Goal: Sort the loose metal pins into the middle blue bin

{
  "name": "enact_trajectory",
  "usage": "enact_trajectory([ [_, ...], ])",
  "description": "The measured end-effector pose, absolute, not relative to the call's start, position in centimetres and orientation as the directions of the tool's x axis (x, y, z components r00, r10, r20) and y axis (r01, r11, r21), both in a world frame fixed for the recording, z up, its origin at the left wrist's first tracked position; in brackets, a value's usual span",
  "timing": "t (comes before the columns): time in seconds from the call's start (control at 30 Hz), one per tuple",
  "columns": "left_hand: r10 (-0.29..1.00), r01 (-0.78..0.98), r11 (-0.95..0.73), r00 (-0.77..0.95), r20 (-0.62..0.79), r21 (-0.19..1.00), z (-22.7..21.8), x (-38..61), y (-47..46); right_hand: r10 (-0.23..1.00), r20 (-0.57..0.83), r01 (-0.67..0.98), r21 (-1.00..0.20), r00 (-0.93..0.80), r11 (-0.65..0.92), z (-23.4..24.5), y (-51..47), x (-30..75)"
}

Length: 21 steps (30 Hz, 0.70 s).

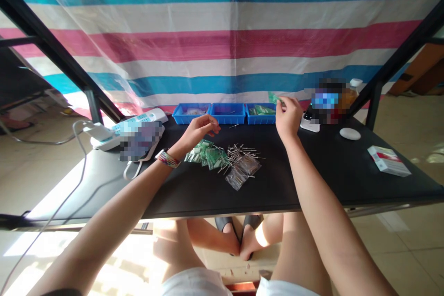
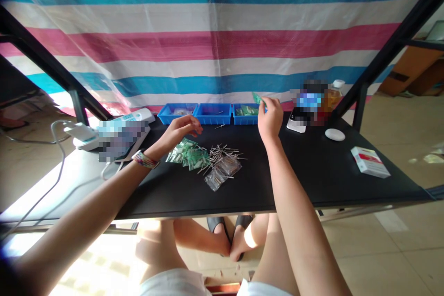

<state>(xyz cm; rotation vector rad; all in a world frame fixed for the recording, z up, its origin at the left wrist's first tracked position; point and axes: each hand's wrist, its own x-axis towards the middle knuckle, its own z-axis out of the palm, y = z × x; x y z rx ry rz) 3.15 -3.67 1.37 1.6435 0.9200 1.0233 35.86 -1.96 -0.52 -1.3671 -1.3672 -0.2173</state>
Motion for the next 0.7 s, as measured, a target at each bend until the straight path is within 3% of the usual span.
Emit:
enact_trajectory([
  [0.13, 0.891, 0.269, -0.292, 0.426, 0.158, 0.918, 1.8, 2.1, -2.8, 0.732, 0.669, 0.927, -0.344, 0.130, 0.150, -1.8, -1.9, 35.9],
  [0.23, 0.844, 0.451, -0.396, 0.522, 0.124, 0.799, 3.2, 0.5, -2.4, 0.752, 0.645, 0.961, -0.271, 0.138, 0.056, -2.5, -2.0, 35.1],
  [0.33, 0.813, 0.629, -0.423, 0.581, -0.033, 0.652, 4.5, -1.5, -2.2, 0.749, 0.635, 0.969, -0.246, 0.189, -0.035, -2.6, -1.9, 34.9],
  [0.47, 0.823, 0.801, -0.378, 0.520, -0.228, 0.465, 4.8, -3.8, -1.8, 0.733, 0.641, 0.966, -0.246, 0.228, -0.084, -2.4, -1.9, 34.8],
  [0.7, 0.757, 0.812, -0.415, 0.558, -0.339, 0.410, 4.2, -4.8, -0.6, 0.676, 0.698, 0.957, -0.287, 0.236, -0.038, -1.8, -2.0, 34.0],
])
